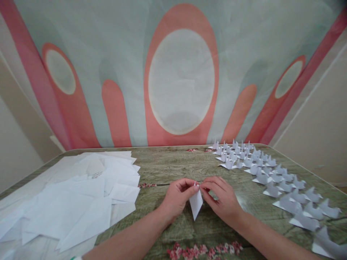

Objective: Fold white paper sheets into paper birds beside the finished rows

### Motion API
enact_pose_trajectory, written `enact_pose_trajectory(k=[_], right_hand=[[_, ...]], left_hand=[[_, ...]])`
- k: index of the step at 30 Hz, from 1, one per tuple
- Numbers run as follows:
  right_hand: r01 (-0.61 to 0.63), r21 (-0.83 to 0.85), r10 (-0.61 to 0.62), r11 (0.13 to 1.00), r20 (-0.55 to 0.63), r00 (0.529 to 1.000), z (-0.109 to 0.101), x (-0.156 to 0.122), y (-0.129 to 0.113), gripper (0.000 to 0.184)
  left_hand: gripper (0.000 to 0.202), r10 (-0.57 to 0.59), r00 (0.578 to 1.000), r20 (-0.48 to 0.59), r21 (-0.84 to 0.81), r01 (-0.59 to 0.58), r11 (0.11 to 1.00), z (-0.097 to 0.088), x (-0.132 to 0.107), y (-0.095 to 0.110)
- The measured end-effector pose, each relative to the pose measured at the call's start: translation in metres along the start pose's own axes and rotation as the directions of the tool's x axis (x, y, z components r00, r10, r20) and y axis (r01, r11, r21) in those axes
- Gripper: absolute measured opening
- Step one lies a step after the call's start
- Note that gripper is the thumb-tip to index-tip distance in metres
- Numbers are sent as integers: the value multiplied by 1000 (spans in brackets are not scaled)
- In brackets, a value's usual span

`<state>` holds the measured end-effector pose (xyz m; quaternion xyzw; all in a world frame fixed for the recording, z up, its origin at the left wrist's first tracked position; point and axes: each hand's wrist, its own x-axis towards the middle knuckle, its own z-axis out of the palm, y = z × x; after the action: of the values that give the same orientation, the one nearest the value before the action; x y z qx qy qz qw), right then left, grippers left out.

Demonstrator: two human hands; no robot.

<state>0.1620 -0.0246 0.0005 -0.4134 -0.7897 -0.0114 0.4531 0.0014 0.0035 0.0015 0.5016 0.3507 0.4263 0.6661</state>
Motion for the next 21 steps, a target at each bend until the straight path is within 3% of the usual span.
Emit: enact_pose_trajectory(k=[4, 7, 10, 13, 16, 21], right_hand=[[-145, 106, 142, 984, 37, 989, -3, 1, -4, 5], [-275, 217, 250, 937, 136, 959, -4, 2, -9, 10], [-396, 268, 314, 878, 303, 900, -2, 2, -9, 7], [-503, 272, 375, 820, 407, 833, 2, 1, -5, 15], [-547, 278, 404, 790, 436, 804, 3, 0, 0, 20], [-544, 270, 399, 794, 443, 803, 4, -1, 2, 21]], left_hand=[[33, 4, 999, -44, -2, -4, 1000, 0, 0, 0], [33, 7, 997, -82, -3, -7, 1000, 0, 0, -1], [33, 23, 993, -113, 3, -23, 1000, -1, 0, -1], [34, 31, 989, -141, 6, -31, 1000, -1, 1, -1], [39, 33, 987, -157, -6, -34, 999, -1, 1, 0], [43, 44, 986, -161, -10, -46, 999, -1, 1, 0]])
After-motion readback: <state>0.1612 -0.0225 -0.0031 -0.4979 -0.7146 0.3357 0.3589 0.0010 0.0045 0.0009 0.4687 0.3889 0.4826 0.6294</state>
